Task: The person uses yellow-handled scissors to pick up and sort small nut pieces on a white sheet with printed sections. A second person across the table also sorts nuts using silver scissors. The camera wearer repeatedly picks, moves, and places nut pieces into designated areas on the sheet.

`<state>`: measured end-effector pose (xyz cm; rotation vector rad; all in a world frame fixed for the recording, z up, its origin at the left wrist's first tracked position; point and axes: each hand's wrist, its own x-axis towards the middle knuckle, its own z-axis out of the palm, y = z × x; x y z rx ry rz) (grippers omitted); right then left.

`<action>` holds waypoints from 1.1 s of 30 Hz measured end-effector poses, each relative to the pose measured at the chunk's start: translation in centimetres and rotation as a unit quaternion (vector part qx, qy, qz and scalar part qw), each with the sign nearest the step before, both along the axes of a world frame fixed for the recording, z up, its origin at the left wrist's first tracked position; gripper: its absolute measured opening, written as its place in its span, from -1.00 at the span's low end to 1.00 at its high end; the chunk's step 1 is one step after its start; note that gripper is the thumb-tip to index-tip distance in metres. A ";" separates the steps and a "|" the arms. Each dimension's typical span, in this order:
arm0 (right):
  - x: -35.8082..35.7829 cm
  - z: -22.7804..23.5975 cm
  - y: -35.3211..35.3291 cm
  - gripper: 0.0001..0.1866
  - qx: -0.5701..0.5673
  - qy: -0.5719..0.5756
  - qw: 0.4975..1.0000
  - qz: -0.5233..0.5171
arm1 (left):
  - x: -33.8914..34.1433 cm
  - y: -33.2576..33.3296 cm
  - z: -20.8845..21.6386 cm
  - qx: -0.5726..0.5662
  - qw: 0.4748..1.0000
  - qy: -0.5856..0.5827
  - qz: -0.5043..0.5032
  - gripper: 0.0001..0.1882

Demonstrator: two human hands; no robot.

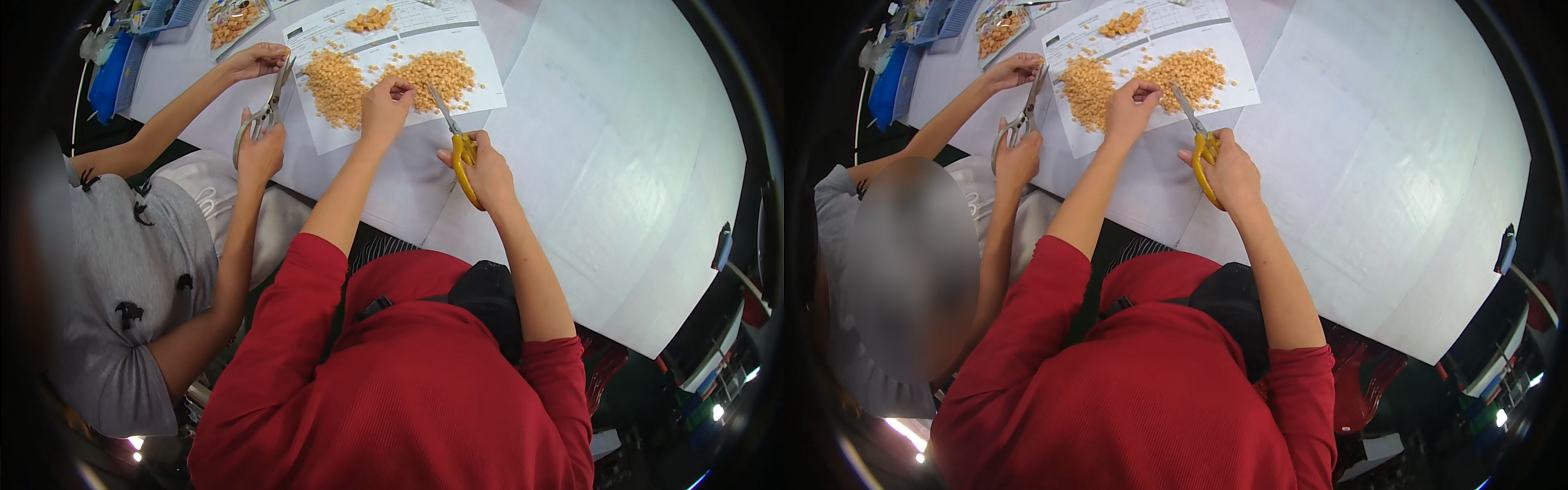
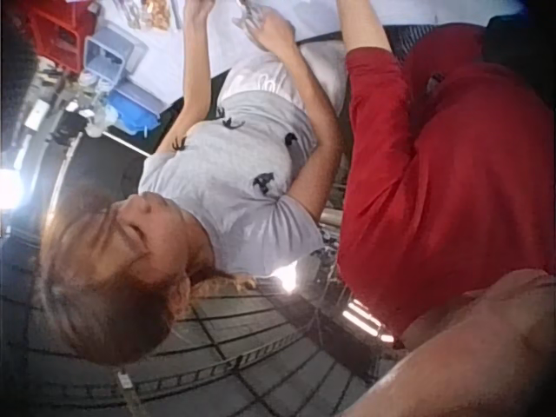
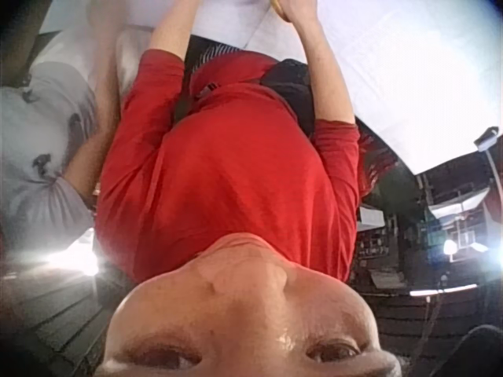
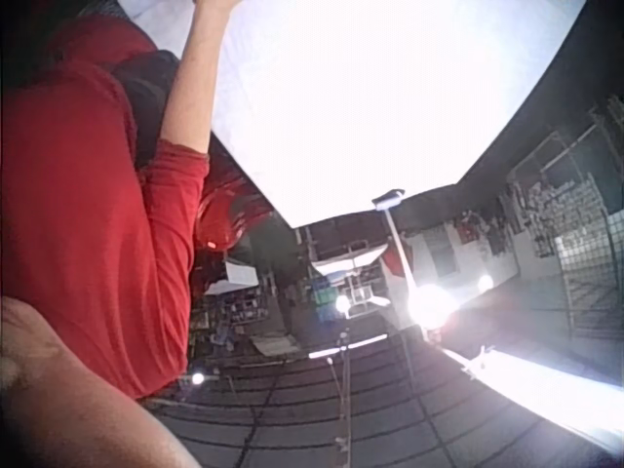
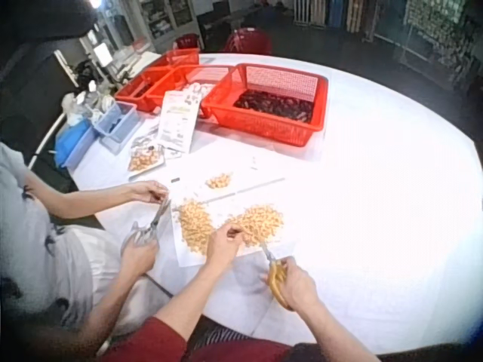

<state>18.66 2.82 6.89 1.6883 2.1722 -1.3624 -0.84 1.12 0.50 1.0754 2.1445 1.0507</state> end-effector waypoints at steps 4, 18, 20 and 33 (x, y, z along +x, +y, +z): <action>-0.4 0.1 -0.4 -0.29 0.007 0.006 1.000 0.023 | -0.3 -0.3 0.9 0.019 1.000 -0.010 0.004 -0.88; -0.4 0.1 -0.7 -0.27 0.009 0.001 0.999 0.033 | 0.4 -0.7 2.1 0.010 0.998 -0.043 0.036 -0.87; -0.3 0.1 -0.7 -0.28 0.002 -0.001 1.000 0.025 | 0.4 -0.7 2.0 0.000 0.998 -0.055 0.040 -0.86; 0.0 -1.8 0.6 -0.30 -0.021 0.000 1.000 -0.014 | -7.8 7.2 -1.3 -0.004 0.967 0.248 0.062 -0.89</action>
